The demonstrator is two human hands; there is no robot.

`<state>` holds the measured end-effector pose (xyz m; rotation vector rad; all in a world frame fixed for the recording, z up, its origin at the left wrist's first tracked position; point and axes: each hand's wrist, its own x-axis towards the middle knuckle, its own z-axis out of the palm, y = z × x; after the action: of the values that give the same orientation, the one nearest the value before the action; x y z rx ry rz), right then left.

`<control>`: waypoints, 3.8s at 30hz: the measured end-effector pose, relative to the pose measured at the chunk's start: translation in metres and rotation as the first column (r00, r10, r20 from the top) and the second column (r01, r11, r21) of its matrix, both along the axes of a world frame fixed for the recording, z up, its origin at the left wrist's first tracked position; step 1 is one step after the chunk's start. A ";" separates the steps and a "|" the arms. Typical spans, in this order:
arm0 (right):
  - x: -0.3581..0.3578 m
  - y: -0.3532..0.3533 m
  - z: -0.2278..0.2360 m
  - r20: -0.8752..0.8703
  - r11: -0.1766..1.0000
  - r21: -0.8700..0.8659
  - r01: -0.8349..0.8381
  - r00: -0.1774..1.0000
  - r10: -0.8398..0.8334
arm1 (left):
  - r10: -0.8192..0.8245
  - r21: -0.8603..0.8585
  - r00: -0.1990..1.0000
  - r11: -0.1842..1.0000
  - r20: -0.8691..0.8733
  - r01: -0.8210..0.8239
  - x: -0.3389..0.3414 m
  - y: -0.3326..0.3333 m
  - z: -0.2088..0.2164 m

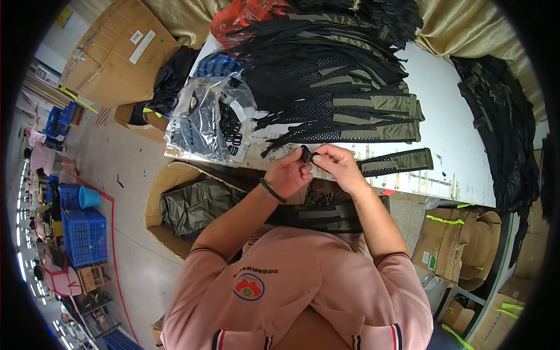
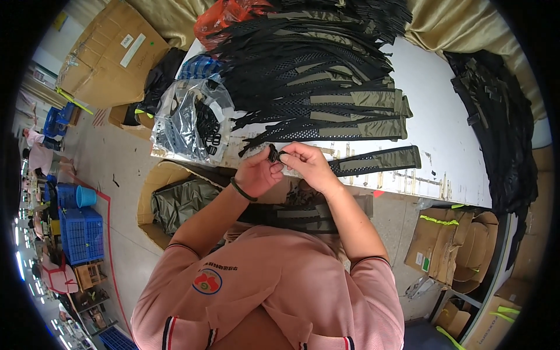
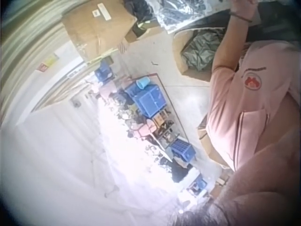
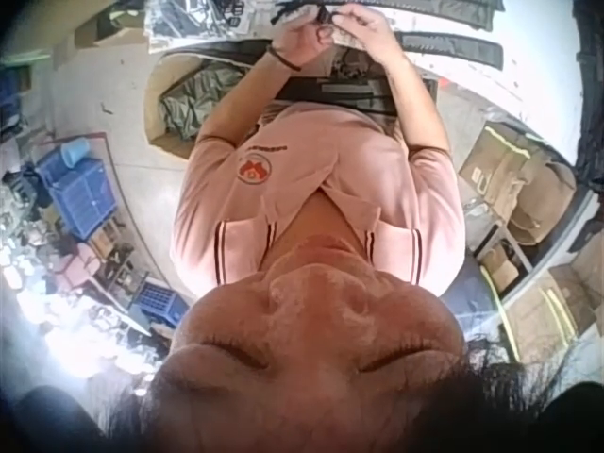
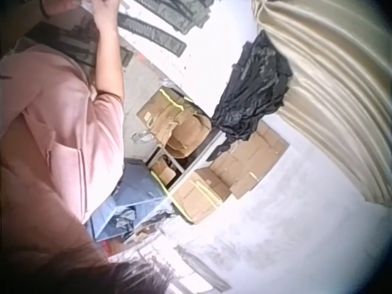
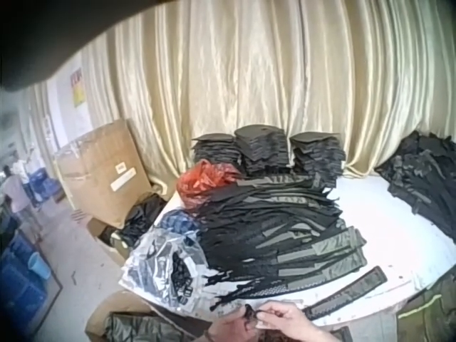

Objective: Inspecting and organizing mesh fabric straps at a manufacturing workbench.

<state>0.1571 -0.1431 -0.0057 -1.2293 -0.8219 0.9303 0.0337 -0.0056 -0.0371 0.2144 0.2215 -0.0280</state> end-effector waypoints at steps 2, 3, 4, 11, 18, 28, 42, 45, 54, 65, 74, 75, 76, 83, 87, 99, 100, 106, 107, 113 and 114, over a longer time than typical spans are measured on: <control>-0.001 0.000 0.003 -0.056 1.000 0.010 -0.023 0.998 0.023 | 0.000 -0.006 1.000 1.000 0.020 0.000 0.001 -0.002 0.003; -0.001 0.000 0.004 -0.056 1.000 0.010 -0.023 0.998 0.024 | 0.000 -0.006 1.000 1.000 0.020 0.000 0.001 -0.003 0.005; -0.001 0.000 0.005 -0.079 0.999 0.005 -0.035 0.996 0.035 | 0.003 -0.001 1.000 1.000 0.020 -0.003 0.002 -0.005 0.006; 0.000 0.000 0.020 0.152 0.997 -0.027 -0.076 0.985 0.079 | 0.016 0.056 0.990 0.998 0.142 -0.024 0.001 -0.002 -0.013; -0.008 -0.002 0.031 0.836 0.998 -0.007 0.064 0.547 -0.029 | 0.109 0.192 0.992 0.977 -0.064 -0.095 0.004 -0.008 -0.001; -0.016 -0.005 0.032 0.657 0.984 -0.083 0.156 0.751 -0.063 | 0.147 0.139 0.989 0.979 0.016 -0.147 0.003 -0.007 -0.017; -0.021 -0.004 0.020 0.667 0.970 -0.022 0.240 0.726 -0.165 | 0.120 0.142 0.991 0.982 0.060 -0.127 0.003 -0.008 -0.015; -0.023 -0.003 0.015 -0.029 0.960 -0.182 0.212 0.975 -0.221 | 0.061 0.073 0.996 0.996 -0.061 -0.056 0.004 -0.008 -0.008; -0.009 0.000 0.027 0.907 0.968 0.144 0.203 0.365 -0.212 | 0.139 0.464 0.990 0.879 -0.034 -0.107 0.006 -0.009 0.010; -0.012 -0.001 0.013 -0.154 0.971 -0.139 0.195 0.964 -0.215 | 0.442 0.854 0.896 0.445 0.051 -0.268 0.012 -0.023 0.017; -0.012 -0.004 0.019 -0.326 0.978 -0.100 0.185 0.922 -0.208 | 0.313 0.884 0.921 0.326 0.233 -0.335 0.000 -0.026 0.015; -0.012 -0.005 0.017 -0.325 0.977 -0.099 0.186 0.922 -0.209 | 0.311 0.884 0.921 0.327 0.234 -0.335 0.002 -0.028 0.015; -0.012 -0.007 0.014 -0.383 0.971 -0.095 0.219 0.893 -0.238 | 0.300 0.865 0.897 0.288 0.325 -0.410 0.005 -0.031 0.016; -0.011 -0.010 0.037 -0.586 0.991 -0.114 0.075 0.800 -0.128 | 0.107 0.872 0.865 -0.074 0.490 -0.485 0.004 -0.010 0.020; 0.002 -0.014 0.024 0.185 0.974 -0.202 0.100 0.981 -0.062 | 0.021 0.901 0.904 -0.099 0.427 -0.423 0.003 -0.007 0.031; 0.059 -0.013 -0.016 0.867 0.870 -0.005 0.493 0.435 -0.242 | -0.090 0.481 0.945 0.843 -0.315 0.241 -0.121 0.036 -0.025; 0.068 -0.012 -0.017 0.930 0.852 0.056 0.520 0.283 -0.234 | 0.193 0.959 0.944 0.151 -0.266 0.239 -0.127 0.042 -0.021; 0.081 -0.006 -0.044 0.990 0.757 -0.051 0.651 0.133 -0.048 | 0.203 0.625 0.953 -0.780 0.223 0.020 -0.042 0.054 0.006; 0.078 -0.007 -0.044 0.987 0.748 -0.088 0.658 0.161 -0.025 | 0.209 0.625 0.951 -0.781 0.227 0.022 -0.026 0.057 0.002; 0.074 -0.025 -0.053 0.979 0.792 -0.094 0.604 0.199 -0.035 | 0.041 0.361 0.997 -0.932 0.066 0.015 0.026 0.072 -0.027; 0.075 -0.031 -0.055 0.979 0.787 -0.096 0.609 0.199 -0.035 | 0.035 0.363 0.997 -0.932 0.066 0.008 0.028 0.072 -0.026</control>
<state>0.2318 -0.1742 -0.0609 -2.4190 -1.1906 -0.2031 0.0617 0.0664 -0.0631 2.9555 0.1458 0.4186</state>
